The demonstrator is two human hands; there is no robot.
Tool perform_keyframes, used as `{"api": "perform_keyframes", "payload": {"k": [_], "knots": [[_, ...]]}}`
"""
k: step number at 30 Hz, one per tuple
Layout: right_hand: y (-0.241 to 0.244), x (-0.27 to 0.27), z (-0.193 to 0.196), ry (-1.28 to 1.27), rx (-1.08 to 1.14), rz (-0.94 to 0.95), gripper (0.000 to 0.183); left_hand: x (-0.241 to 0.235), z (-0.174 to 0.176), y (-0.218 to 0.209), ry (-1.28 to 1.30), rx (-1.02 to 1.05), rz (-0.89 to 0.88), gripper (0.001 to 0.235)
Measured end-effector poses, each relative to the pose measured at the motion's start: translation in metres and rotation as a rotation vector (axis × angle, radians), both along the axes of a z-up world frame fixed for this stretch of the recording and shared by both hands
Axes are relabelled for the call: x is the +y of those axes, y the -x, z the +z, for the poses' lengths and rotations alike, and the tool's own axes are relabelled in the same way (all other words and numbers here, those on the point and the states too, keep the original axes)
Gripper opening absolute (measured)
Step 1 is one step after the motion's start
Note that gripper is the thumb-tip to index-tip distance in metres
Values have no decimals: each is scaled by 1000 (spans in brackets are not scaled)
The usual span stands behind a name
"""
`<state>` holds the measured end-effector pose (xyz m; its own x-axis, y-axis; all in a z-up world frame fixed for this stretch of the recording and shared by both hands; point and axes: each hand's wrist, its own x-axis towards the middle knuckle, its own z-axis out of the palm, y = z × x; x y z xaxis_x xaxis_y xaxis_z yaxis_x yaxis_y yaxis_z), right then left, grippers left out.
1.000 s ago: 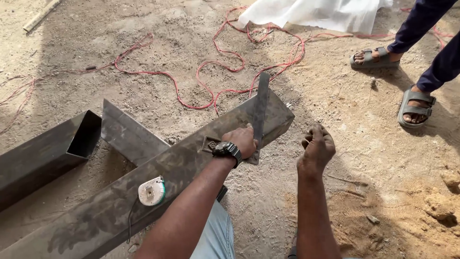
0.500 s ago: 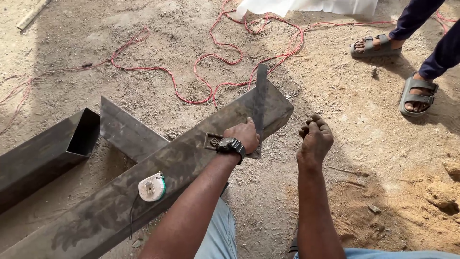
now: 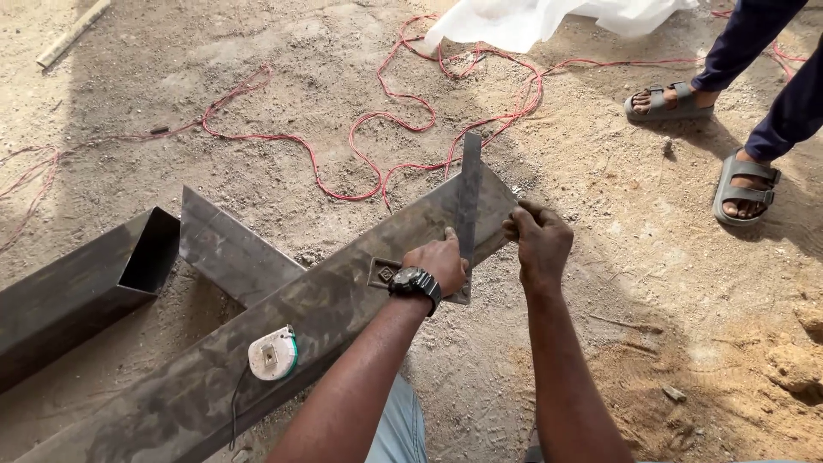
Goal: The recorder uses a square and measuring tape to mark lines on a metal beam, and then uses an angle grinder to cut or grind along the marks.
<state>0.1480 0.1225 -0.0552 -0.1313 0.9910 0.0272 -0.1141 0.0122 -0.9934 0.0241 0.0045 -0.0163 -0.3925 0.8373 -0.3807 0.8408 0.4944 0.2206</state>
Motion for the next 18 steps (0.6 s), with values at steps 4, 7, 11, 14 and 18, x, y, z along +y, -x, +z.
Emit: {"api": "perform_keyframes", "payload": {"k": [4, 7, 11, 14, 18], "knots": [[24, 45, 2, -96, -277, 41, 19, -3, 6, 1, -19, -25, -2, 78], [49, 83, -3, -219, -453, 169, 22, -2, 10, 1, 29, -33, -6, 78], [70, 114, -9, -276, -644, 209, 20, 0, 4, 2, 15, -42, -15, 78], [79, 132, -14, -379, -688, 220, 17, 1, 3, 2, 7, -54, 5, 78], [82, 140, -15, -433, -730, 257, 15, 1, -2, 3, 1, -61, 4, 79]]}}
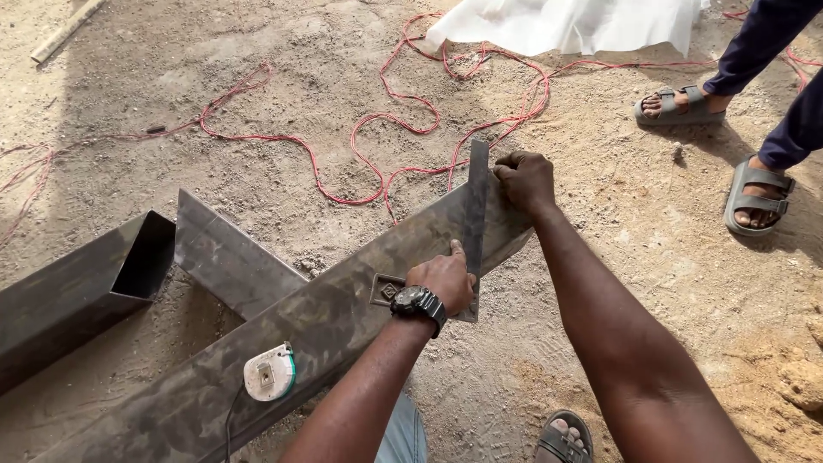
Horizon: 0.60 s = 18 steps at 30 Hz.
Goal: The recorder uses a square and measuring tape to mark lines on a metal beam, and then uses an angle grinder to cut or grind along the marks.
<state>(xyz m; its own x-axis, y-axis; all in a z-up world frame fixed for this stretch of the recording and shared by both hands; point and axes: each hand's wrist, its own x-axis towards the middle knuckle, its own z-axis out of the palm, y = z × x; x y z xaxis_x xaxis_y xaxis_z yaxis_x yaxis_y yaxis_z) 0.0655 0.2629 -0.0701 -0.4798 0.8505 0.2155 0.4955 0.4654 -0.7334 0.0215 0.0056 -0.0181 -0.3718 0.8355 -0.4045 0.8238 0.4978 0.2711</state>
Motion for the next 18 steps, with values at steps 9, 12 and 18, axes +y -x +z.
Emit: {"api": "perform_keyframes", "payload": {"k": [9, 12, 18], "knots": [[6, 11, -5, -131, -43, 69, 15, 0, 10, -1, 45, -25, 1, 79], [10, 12, -1, -194, -101, 83, 12, -1, 12, 0, 40, -29, -4, 79], [15, 19, -1, -509, -167, 207, 5, -1, 11, -2, 19, -21, 3, 80]]}}
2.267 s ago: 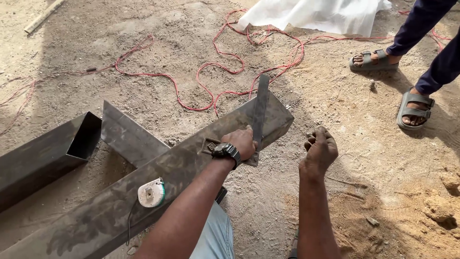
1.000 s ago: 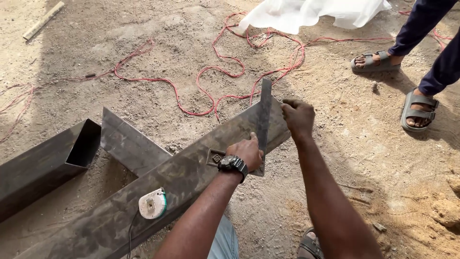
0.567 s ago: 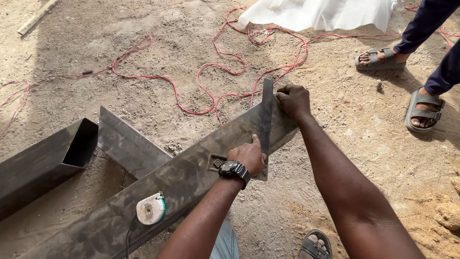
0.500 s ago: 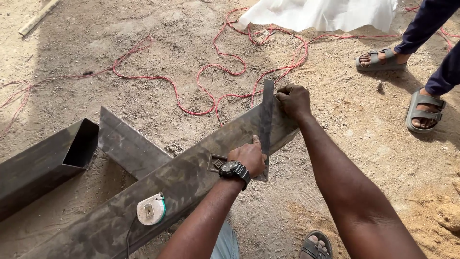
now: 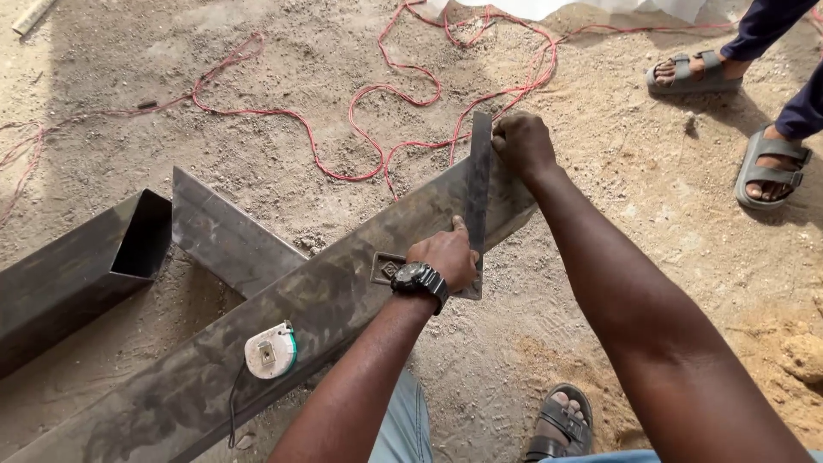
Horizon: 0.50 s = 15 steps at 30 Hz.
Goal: The recorder uses a square and measuring tape to mark lines on a metal beam, and then uses an angle grinder to cut or grind along the marks.
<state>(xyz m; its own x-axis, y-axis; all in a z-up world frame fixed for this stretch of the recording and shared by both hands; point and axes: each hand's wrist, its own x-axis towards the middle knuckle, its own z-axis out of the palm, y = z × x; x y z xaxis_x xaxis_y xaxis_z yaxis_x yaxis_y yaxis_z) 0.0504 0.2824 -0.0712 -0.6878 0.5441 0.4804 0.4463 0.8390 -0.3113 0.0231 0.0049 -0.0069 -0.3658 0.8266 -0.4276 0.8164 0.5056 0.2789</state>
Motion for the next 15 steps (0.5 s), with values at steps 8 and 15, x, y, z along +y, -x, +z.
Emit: {"api": "perform_keyframes", "payload": {"k": [8, 15], "knots": [[8, -2, -3, 29, -73, -10, 12, 2, -7, 1, 0, 14, 6, 79], [3, -9, -7, 94, -72, 25, 14, 1, 1, -2, 16, 10, 9, 78]]}}
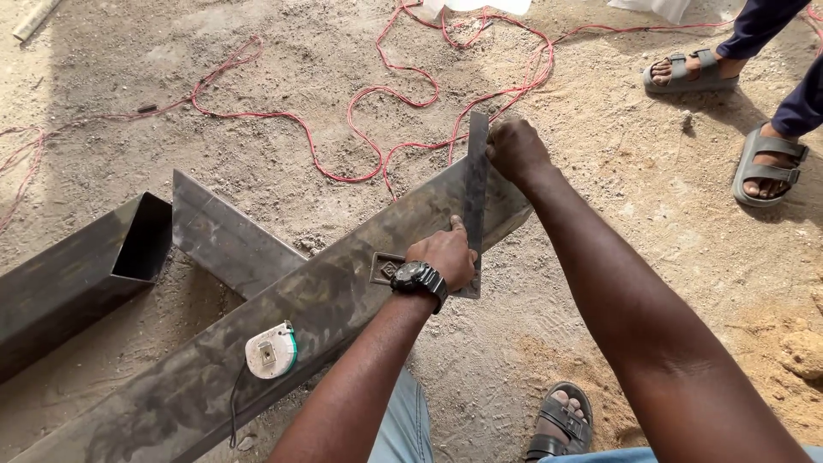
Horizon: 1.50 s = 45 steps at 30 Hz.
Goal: The recorder uses a square and measuring tape to mark lines on a metal beam, and then uses an angle grinder to cut or grind along the marks.
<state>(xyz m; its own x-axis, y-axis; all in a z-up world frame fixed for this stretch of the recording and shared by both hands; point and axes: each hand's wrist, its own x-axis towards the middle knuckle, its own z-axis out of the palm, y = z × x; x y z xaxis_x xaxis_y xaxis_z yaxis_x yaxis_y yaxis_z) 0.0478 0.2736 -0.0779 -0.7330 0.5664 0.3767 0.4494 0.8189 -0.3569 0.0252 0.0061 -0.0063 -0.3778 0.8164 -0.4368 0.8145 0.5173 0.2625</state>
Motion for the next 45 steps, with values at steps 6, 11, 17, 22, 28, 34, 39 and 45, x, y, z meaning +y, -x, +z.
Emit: {"api": "perform_keyframes", "payload": {"k": [6, 11, 17, 22, 28, 34, 39, 45], "knots": [[-28, -49, 3, 94, -54, 23, 33, -2, 1, 0, 30, -8, -2, 78], [-56, -84, -15, 81, -25, 23, 28, 1, -7, 2, -13, 5, -2, 77], [-83, -141, 37, 708, -569, -210, 22, 1, -7, 2, -67, 21, -1, 77], [-92, -95, 33, 760, -128, -270, 11, 1, -29, 9, -119, -3, -2, 78], [-51, -27, 8, 289, -20, -264, 16, -6, 1, 1, -71, -27, 28, 78], [-12, 0, 0, 259, 82, -249, 17, -4, 1, 2, -12, -44, 18, 76], [-6, -3, 7, 265, 37, -250, 15, -2, -6, 3, -58, -35, 9, 77], [-6, 2, 6, 55, 37, -139, 10, -5, -6, 5, -56, -36, -10, 77]]}}
